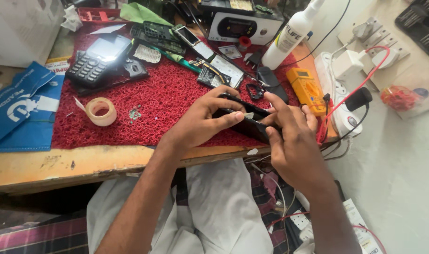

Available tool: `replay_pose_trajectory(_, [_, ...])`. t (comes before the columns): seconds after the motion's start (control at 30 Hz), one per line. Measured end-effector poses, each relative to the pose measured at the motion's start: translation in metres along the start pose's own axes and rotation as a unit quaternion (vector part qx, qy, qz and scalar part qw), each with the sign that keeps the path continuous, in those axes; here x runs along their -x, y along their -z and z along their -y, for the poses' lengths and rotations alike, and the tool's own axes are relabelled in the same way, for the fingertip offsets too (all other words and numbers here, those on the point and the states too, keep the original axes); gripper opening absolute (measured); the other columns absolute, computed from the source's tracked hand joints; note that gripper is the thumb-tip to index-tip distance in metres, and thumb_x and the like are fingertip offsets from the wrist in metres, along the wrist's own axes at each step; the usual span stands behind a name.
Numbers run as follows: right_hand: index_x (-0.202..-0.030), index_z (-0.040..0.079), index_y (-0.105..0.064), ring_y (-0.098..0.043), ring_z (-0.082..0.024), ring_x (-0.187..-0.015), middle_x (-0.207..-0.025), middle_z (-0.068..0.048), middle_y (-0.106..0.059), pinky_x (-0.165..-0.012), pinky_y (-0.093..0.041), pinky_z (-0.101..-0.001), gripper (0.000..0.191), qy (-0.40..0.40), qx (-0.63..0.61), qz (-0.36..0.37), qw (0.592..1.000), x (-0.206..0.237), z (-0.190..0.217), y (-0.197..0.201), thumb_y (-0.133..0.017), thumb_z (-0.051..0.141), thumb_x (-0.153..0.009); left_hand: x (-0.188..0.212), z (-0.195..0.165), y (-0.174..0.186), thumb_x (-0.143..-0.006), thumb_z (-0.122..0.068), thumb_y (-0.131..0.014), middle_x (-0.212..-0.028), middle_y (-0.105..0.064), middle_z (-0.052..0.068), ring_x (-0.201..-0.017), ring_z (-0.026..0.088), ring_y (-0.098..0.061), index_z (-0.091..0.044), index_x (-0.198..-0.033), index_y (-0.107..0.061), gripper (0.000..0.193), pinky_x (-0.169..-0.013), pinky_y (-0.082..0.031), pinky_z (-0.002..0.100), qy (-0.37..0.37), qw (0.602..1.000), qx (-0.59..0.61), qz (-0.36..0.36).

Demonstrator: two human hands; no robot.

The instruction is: The person holds a disassembled smartphone and repeatedly connects and disconnects a power cable to test the device. They also use tweezers to adjust internal components and wipe the phone's surface.

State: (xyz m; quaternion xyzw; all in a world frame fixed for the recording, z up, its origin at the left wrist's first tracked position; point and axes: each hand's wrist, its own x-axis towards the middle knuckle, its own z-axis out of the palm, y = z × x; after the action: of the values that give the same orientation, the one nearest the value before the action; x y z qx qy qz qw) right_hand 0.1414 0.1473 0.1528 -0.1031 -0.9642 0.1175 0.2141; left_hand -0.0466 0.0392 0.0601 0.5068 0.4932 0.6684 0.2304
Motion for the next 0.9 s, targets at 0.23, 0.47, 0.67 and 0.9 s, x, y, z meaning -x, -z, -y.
replay_pose_trajectory(0.23, [-0.139, 0.01, -0.053, -0.061, -0.024, -0.111, -0.103, -0.004, -0.066, -0.116, -0.026, -0.0517, 0.048, -0.001, 0.04, -0.017, 0.999, 0.001, 0.003, -0.007, -0.058, 0.0, -0.092, 0.0, -0.004, -0.002, -0.096, -0.023, -0.072, -0.121, -0.059, 0.005, -0.112, 0.017, -0.061, -0.003, -0.108, -0.077, 0.025, -0.096, -0.05, 0.029, 0.005, 1.0, -0.017, -0.004])
replay_pose_trajectory(0.47, [-0.151, 0.004, -0.043, -0.06, -0.026, -0.113, -0.103, -0.005, -0.069, -0.114, -0.021, -0.059, 0.056, 0.051, 0.076, -0.031, 0.995, 0.003, 0.001, -0.005, -0.058, 0.001, -0.096, -0.002, -0.001, 0.0, -0.096, -0.025, -0.071, -0.121, -0.06, 0.005, -0.115, 0.017, -0.061, -0.003, -0.108, -0.077, 0.026, -0.098, -0.05, 0.029, -0.012, 0.999, -0.042, -0.005])
replay_pose_trajectory(0.67, [-0.149, 0.01, -0.046, -0.061, -0.025, -0.113, -0.098, -0.003, -0.073, -0.116, -0.025, -0.0555, 0.055, 0.024, 0.056, -0.036, 0.998, 0.002, -0.002, -0.009, -0.058, 0.004, -0.096, -0.004, 0.004, -0.001, -0.097, -0.024, -0.072, -0.122, -0.058, 0.004, -0.11, 0.014, -0.062, -0.001, -0.109, -0.076, 0.026, -0.094, -0.051, 0.028, 0.008, 0.999, 0.031, 0.004])
replay_pose_trajectory(0.9, [-0.143, 0.007, -0.049, -0.056, -0.03, -0.126, -0.118, -0.009, -0.072, -0.119, -0.021, -0.0537, 0.049, 0.036, 0.043, -0.086, 0.995, 0.013, 0.011, 0.008, -0.064, 0.006, -0.096, -0.004, 0.005, -0.002, -0.098, -0.022, -0.071, -0.124, -0.056, 0.004, -0.112, 0.013, -0.062, -0.001, -0.109, -0.076, 0.024, -0.096, -0.051, 0.027, 0.001, 0.999, 0.048, 0.005])
